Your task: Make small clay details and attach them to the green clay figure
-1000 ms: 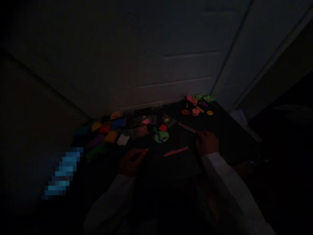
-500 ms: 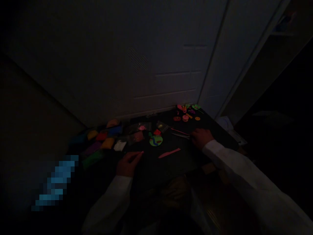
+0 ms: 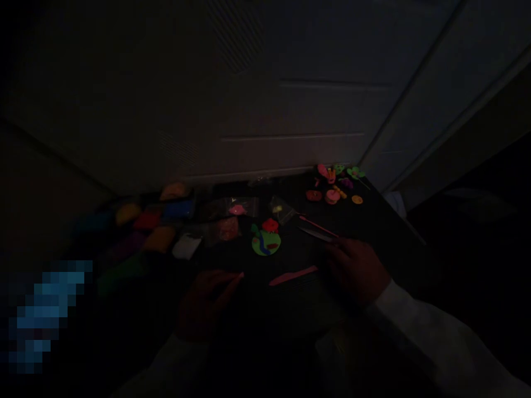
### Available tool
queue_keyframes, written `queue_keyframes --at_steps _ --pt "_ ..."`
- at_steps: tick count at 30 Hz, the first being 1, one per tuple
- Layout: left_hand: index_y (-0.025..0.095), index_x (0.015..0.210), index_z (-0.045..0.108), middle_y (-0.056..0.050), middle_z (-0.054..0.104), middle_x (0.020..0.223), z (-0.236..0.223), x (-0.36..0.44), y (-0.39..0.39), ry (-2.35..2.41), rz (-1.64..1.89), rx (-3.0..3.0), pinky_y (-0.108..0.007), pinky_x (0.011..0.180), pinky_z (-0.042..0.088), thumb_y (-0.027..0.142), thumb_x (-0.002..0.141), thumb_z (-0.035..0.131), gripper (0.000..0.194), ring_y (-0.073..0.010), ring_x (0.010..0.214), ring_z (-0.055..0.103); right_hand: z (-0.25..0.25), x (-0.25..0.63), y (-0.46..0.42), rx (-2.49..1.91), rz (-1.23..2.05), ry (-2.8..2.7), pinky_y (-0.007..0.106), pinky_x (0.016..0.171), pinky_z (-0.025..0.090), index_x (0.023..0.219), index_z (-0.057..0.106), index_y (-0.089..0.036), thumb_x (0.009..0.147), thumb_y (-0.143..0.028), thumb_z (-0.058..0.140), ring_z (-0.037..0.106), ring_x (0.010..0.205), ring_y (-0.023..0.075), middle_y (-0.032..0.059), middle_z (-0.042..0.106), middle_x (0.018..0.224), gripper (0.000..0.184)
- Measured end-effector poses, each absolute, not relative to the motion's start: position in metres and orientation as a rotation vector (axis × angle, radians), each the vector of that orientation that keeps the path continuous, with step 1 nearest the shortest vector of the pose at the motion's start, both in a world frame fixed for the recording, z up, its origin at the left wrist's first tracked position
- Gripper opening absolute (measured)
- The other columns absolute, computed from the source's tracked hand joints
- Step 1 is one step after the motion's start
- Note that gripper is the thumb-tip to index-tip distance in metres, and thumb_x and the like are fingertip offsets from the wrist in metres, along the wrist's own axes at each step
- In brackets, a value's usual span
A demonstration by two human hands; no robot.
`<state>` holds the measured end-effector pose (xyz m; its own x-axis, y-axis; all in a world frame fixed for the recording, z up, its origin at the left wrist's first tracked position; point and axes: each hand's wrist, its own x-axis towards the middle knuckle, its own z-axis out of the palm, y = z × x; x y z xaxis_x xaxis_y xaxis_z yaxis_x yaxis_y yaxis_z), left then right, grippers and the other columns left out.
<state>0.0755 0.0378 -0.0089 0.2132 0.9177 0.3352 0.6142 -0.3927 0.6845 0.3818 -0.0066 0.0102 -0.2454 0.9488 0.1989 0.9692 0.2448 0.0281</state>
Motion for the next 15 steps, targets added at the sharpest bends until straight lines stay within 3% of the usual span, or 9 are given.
queue_keyframes --at_steps 3,6,9,12,15 --pt "0.023 0.074 0.064 -0.002 0.061 0.074 -0.006 0.076 0.038 1.425 0.965 2.082 -0.026 0.066 0.046 0.030 0.067 0.058 0.012 -0.0140 0.074 0.055 0.014 0.373 -0.006 -1.691 -0.108 -2.502 0.037 0.077 0.041 0.111 0.047 -0.025 0.078 -0.034 0.043 0.049 0.094 0.0196 0.0062 0.051 0.108 0.034" --pt "0.024 0.077 0.064 -0.002 0.060 0.074 -0.002 0.075 0.038 1.425 0.926 2.063 -0.026 0.067 0.047 0.028 0.068 0.057 0.012 -0.0136 0.074 0.055 0.007 0.391 -0.004 -1.901 -0.191 -2.351 0.037 0.070 0.044 0.108 0.050 -0.022 0.077 -0.030 0.042 0.052 0.087 0.0217 0.0093 0.053 0.103 0.033" --pt "0.023 0.075 0.064 -0.001 0.059 0.073 0.001 0.077 0.037 1.444 0.935 2.002 -0.025 0.065 0.047 0.027 0.067 0.058 0.011 -0.0125 0.073 0.055 -0.006 0.428 -0.008 -1.998 -0.013 -2.310 0.032 0.062 0.048 0.114 0.045 -0.021 0.073 -0.026 0.044 0.056 0.076 0.0201 0.0104 0.056 0.096 0.042" --pt "0.023 0.073 0.064 -0.001 0.058 0.073 0.005 0.080 0.037 1.478 0.940 1.902 -0.023 0.063 0.047 0.027 0.066 0.059 0.009 -0.0119 0.071 0.055 -0.014 0.454 -0.015 -1.976 0.099 -2.247 0.029 0.058 0.050 0.119 0.039 -0.030 0.071 -0.033 0.047 0.058 0.078 0.0197 0.0086 0.057 0.101 0.048" --pt "0.025 0.074 0.064 0.000 0.058 0.074 0.012 0.081 0.038 1.440 0.896 1.750 -0.023 0.065 0.047 0.028 0.066 0.059 0.010 -0.0117 0.073 0.056 -0.018 0.451 -0.022 -1.833 0.263 -2.281 0.027 0.056 0.050 0.112 0.043 -0.042 0.073 -0.036 0.041 0.060 0.075 0.0176 0.0021 0.061 0.095 0.039"
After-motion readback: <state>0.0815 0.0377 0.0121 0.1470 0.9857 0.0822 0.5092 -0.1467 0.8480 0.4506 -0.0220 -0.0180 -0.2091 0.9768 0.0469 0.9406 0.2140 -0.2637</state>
